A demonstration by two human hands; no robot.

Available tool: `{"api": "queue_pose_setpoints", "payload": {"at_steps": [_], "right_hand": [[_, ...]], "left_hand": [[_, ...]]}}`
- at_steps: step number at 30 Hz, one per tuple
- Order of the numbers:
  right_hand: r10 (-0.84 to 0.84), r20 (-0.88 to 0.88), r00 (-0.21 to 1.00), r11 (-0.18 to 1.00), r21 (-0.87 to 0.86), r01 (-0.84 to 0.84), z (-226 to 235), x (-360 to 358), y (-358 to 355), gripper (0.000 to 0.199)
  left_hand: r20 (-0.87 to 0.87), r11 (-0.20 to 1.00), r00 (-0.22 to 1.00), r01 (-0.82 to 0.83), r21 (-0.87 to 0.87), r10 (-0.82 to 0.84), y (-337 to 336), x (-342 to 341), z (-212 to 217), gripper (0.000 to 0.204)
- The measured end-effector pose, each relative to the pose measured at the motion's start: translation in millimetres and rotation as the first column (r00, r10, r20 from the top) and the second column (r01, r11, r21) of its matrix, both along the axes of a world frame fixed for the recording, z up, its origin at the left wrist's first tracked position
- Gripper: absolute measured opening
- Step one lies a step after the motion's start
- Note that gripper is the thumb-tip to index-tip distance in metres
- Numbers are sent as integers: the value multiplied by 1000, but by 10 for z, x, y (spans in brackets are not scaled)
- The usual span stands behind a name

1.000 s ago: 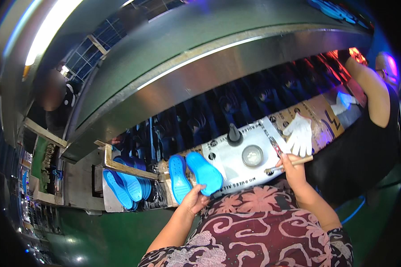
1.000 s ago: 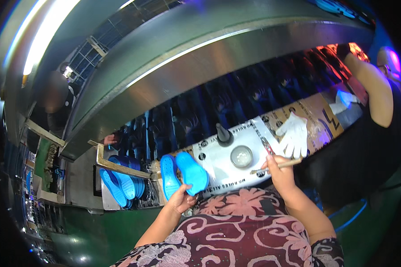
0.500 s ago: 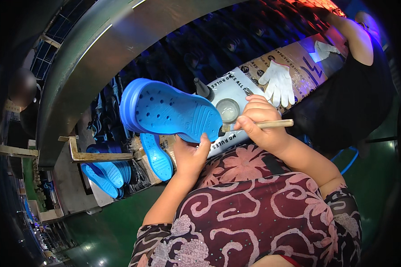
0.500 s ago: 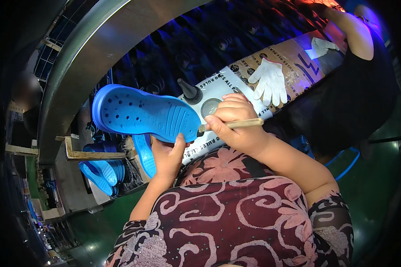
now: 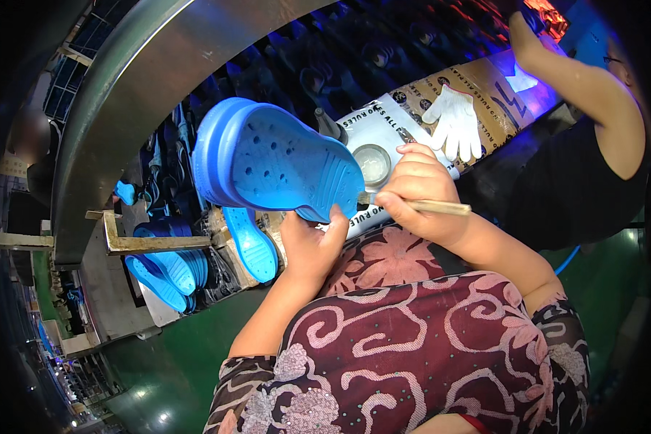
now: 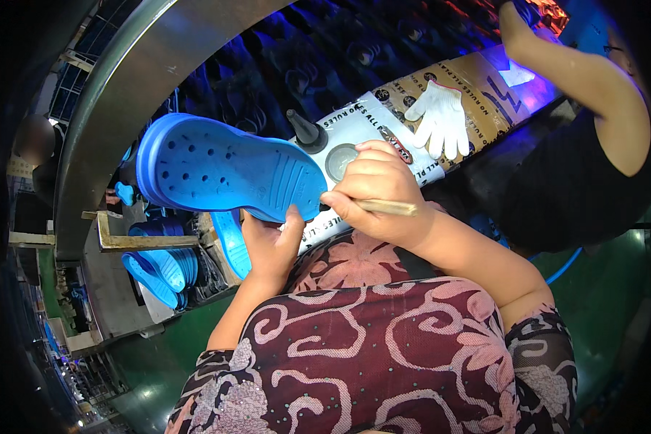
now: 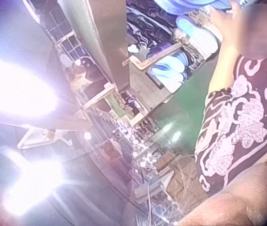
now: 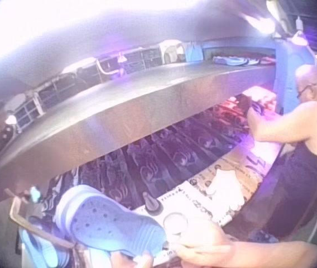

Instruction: The person applies adhesive to shoe soles using a brush dipped into a small container, then places the coated soles onto a conveyor belt.

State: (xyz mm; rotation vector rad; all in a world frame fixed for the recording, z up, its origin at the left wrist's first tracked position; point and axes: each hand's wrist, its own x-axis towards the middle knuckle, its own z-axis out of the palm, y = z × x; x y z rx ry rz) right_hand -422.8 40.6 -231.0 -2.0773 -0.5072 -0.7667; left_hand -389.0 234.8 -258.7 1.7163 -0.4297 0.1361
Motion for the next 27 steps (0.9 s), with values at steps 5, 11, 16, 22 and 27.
{"api": "queue_pose_setpoints", "payload": {"at_steps": [5, 11, 16, 22, 27], "right_hand": [[-60, -48, 997, 996, -63, 56, -1, -26, -57, 19], [3, -22, 1000, 996, -86, -5, -4, -4, 14, 19], [7, -70, 998, 1000, -14, -8, 3, -32, -72, 19], [7, -20, 1000, 999, -39, -8, -19, -1, 13, 21], [21, -93, 995, 996, 84, -13, -2, -35, -14, 27]], "left_hand": [[6, 999, 1000, -26, -38, 26, 16, 28, -61, 28], [-23, 995, 995, 101, 5, -100, 59, 32, -97, 39], [102, 996, 995, 27, -82, -19, 5, 35, -58, 37], [-14, 996, 996, 94, 4, -94, 22, 80, -43, 50], [110, 996, 993, 33, 88, -43, 103, 90, -176, 26]]}}
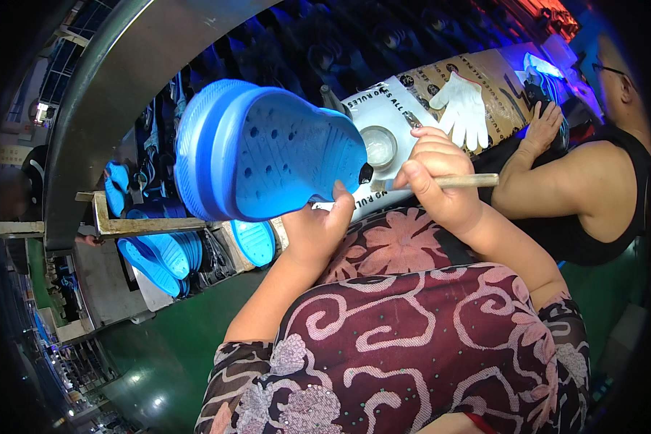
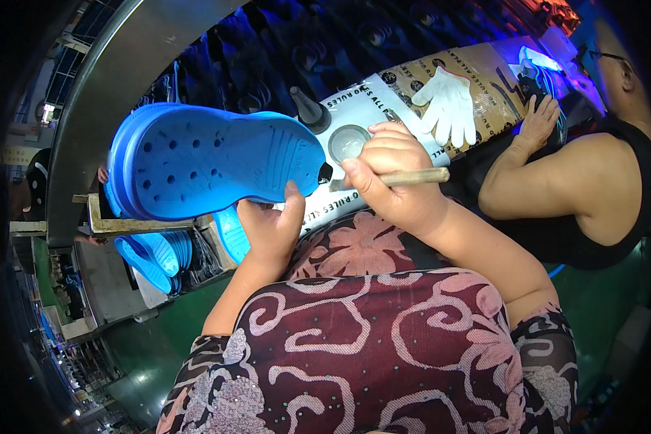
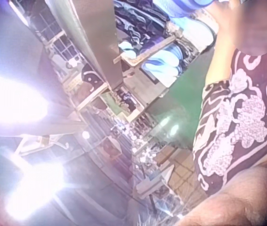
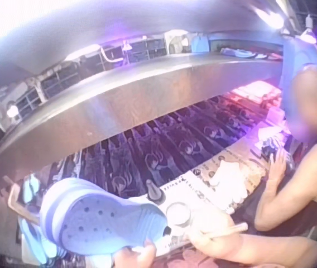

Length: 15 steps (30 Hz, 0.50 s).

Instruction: The person applies adhesive to shoe soles using a brush dipped into a small container, then places the coated soles onto a conveyor belt.

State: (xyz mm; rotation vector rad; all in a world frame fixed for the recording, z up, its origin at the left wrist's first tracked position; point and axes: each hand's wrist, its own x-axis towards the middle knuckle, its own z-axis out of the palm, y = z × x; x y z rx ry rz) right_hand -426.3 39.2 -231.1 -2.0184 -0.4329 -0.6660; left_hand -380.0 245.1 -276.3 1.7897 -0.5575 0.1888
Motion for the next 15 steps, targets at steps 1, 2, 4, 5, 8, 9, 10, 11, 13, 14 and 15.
{"api": "queue_pose_setpoints", "payload": {"at_steps": [1, 2, 4, 5, 8, 9, 10, 11, 13, 14, 15], "right_hand": [[-3, 1, 1000, 1000, 26, 3, -9, 2, 3, 25], [-7, 0, 1000, 1000, 26, 7, -15, 18, -2, 25], [-32, 52, 998, 994, -99, 37, -41, 48, 9, 21], [-59, 52, 997, 989, -133, 65, -63, 49, 39, 18], [-80, 52, 995, 977, -192, 89, -33, 17, -16, 17], [-94, 47, 995, 976, -193, 101, -15, 6, -51, 20], [-94, 51, 994, 976, -191, 102, -7, -8, -83, 20], [-123, 37, 992, 983, -130, 127, 7, -21, -119, 22], [-168, 22, 986, 986, -8, 168, 49, -35, -162, 28], [-191, 45, 981, 981, -13, 192, 47, -54, -197, 28], [-223, 30, 974, 975, 19, 223, 17, -65, -252, 27]], "left_hand": [[-5, 1000, 1000, 4, 0, -4, -10, -4, 12, 25], [-10, 1000, 1000, 10, -2, -10, -34, 5, 27, 24], [25, 997, 1000, 3, -75, -1, -91, 4, 57, 24], [37, 995, 999, -3, -99, 7, -96, 4, 65, 24], [7, 999, 1000, 6, -35, -6, -58, 25, 87, 26], [24, 1000, 999, 31, 3, -31, -60, 37, 112, 30], [37, 999, 998, 45, 22, -46, -69, 48, 143, 31], [52, 997, 997, 59, 42, -61, -75, 66, 173, 33], [-10, 994, 999, 38, -107, -39, -85, 59, 267, 41], [-117, 987, 993, 9, -161, -28, -95, 65, 409, 44], [-222, 976, 975, -30, -215, -19, -112, 80, 543, 46]]}}
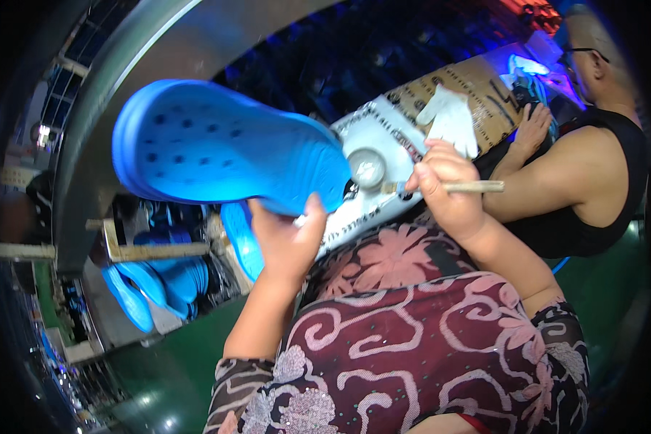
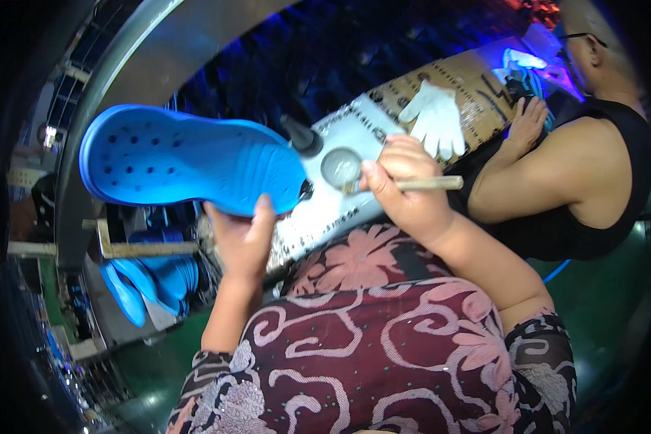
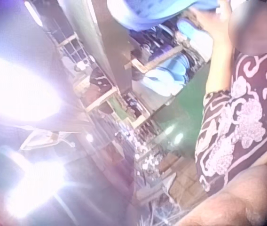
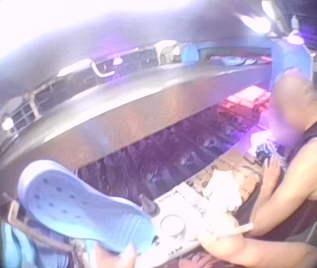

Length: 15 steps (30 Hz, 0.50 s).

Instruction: The person applies adhesive to shoe soles using a brush dipped into a small container, then places the coated soles onto a conveyor belt.

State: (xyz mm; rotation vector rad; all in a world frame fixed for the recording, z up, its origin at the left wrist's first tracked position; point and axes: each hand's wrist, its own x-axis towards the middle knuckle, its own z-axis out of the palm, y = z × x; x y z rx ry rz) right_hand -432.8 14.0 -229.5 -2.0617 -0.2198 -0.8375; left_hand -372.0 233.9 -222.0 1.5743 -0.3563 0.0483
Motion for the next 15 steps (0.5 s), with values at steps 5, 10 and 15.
{"api": "queue_pose_setpoints", "payload": {"at_steps": [5, 10, 15], "right_hand": [[-56, 39, 998, 998, 13, 56, -217, -127, -261, 22], [-82, -51, 995, 991, 105, 87, -279, -278, -456, 25], [-67, -80, 995, 977, 197, 81, -234, -213, -432, 28]], "left_hand": [[-359, 864, 786, 460, -202, -503, 105, 144, 699, 74], [-376, 537, 432, 809, -240, -820, -791, 376, 1202, 84], [-250, 493, 464, 530, -690, -850, -2346, 1542, 1960, 47]]}}
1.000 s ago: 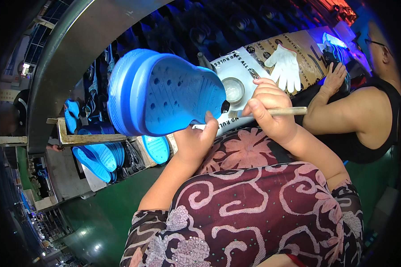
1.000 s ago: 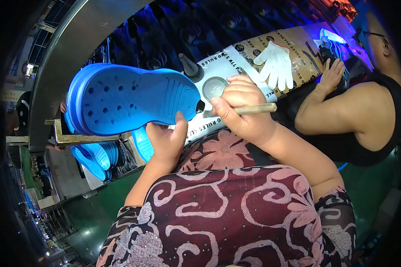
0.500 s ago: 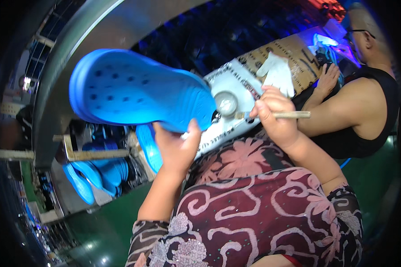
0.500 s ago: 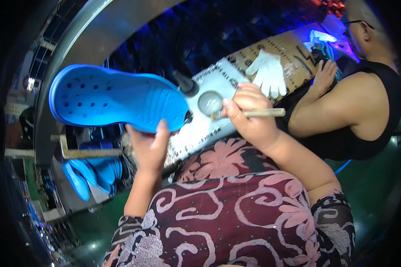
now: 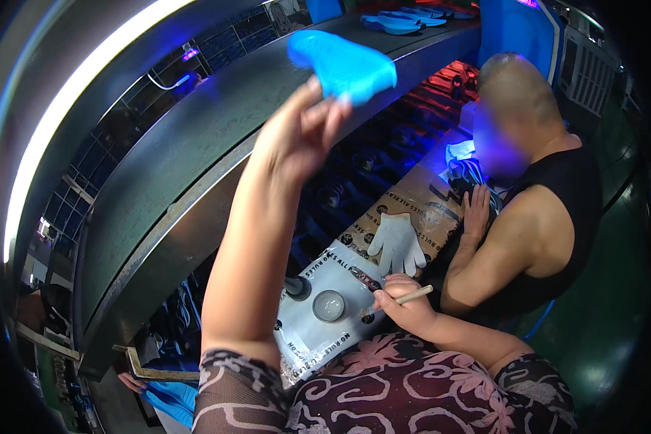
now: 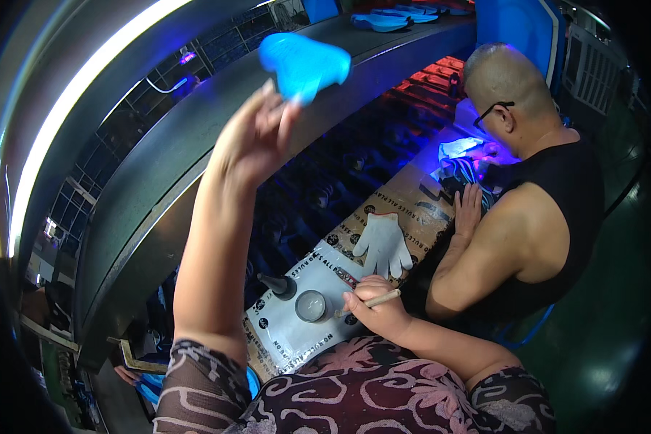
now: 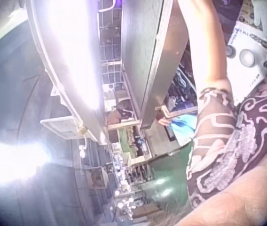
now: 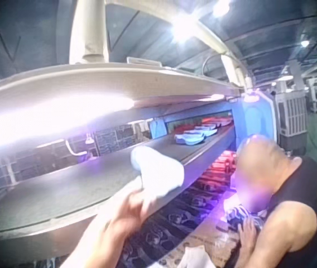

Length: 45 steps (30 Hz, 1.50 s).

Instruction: The person applies adhesive to shoe soles using a brush dipped into a small container, then places the coated soles onto a conveyor belt.

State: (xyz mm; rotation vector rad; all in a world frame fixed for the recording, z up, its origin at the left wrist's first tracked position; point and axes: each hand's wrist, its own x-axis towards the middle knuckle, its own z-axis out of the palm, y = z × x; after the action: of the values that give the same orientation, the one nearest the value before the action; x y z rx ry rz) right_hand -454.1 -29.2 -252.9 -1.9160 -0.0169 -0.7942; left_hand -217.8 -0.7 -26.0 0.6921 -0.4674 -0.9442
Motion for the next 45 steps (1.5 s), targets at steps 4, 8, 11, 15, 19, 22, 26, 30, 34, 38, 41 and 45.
{"api": "queue_pose_setpoints", "payload": {"at_steps": [4, 8, 11, 15, 19, 22, 26, 30, 34, 38, 41, 45], "right_hand": [[-26, -19, 999, 999, -26, 26, -43, 18, -76, 27], [-26, -39, 999, 995, 90, 30, -140, -1, -151, 29], [7, -107, 994, 985, 170, 11, -213, -31, -194, 31], [82, -186, 979, 966, 258, -32, -210, -32, -33, 33], [179, -299, 937, 930, 363, -62, -248, 17, 100, 33], [228, -295, 928, 920, 377, -106, -226, 123, 252, 33], [280, -313, 908, 925, 342, -167, -261, 211, 393, 29], [215, -396, 893, 916, 399, -44, -262, 154, 415, 30], [126, -363, 923, 906, 421, 42, -353, 153, 351, 34], [142, -329, 934, 846, 530, 58, -389, 183, 323, 38], [231, -298, 926, 829, 558, -27, -229, 224, 406, 37], [369, -227, 901, 846, 483, -225, 163, 275, 630, 34]], "left_hand": [[-196, 942, 932, -326, -80, 306, -564, -210, 502, 50], [30, 951, 957, -285, -117, 290, -100, -565, -20, 59], [346, 988, 929, -153, 36, 132, 770, -514, -819, 54], [652, 521, 736, -634, 572, 180, 2539, -738, -1909, 49], [734, -256, 510, -860, 441, -448, 4187, -1357, -2863, 80], [462, -515, 814, -581, 630, -353, 4612, -1715, -3337, 97], [550, 57, 684, -649, 759, 479, 4495, -1821, -3812, 57], [-332, 644, 599, -434, 629, 728, 4183, -1567, -3297, 18], [-60, 549, 609, -662, 511, 791, 3732, -1591, -2845, 20], [317, 437, 637, -738, 514, 703, 3207, -1781, -2651, 34], [440, 526, 756, -653, 545, 484, 3057, -1742, -2580, 37], [535, 506, 651, -757, 413, 538, 2714, -1737, -2441, 32]]}}
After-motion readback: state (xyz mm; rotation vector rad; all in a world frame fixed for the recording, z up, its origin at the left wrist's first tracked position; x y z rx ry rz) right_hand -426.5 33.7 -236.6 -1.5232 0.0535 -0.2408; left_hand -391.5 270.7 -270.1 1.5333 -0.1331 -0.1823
